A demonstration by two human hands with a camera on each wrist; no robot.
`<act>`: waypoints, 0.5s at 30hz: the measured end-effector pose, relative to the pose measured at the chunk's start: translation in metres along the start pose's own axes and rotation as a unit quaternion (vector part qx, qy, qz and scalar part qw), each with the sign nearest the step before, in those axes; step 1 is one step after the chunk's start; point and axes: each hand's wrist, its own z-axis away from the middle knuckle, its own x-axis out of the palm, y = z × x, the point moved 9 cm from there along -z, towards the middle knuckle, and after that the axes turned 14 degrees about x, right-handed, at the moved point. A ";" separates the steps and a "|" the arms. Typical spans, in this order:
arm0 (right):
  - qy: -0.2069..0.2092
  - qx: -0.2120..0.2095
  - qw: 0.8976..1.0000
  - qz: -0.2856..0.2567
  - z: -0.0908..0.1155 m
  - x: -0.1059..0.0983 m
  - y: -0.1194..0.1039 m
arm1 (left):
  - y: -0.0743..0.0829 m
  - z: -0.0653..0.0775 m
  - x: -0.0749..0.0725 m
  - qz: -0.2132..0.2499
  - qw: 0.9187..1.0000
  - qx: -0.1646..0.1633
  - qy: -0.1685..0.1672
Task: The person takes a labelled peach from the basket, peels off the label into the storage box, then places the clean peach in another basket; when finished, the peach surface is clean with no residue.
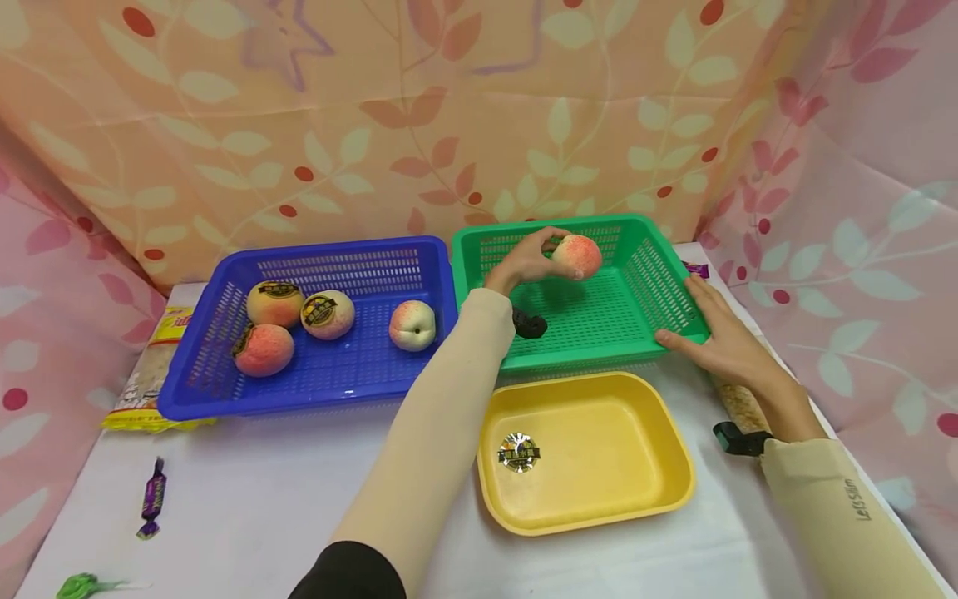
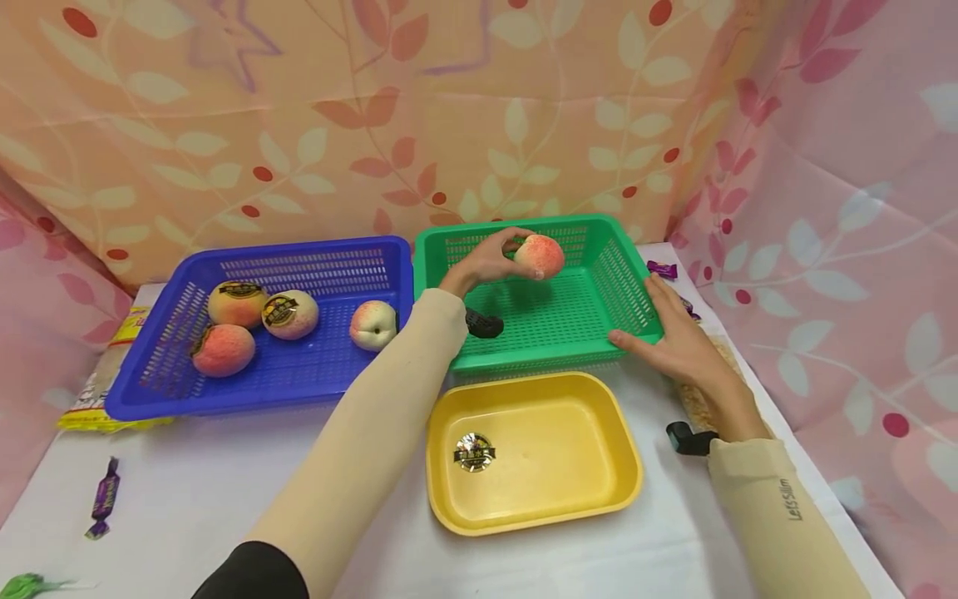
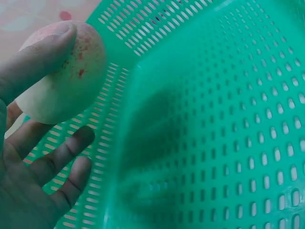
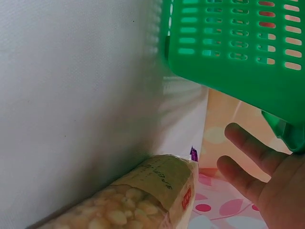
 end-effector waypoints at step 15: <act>0.010 0.012 1.000 -0.001 -0.002 0.001 0.002 | -0.031 0.000 0.021 -0.027 0.996 -0.077 -0.020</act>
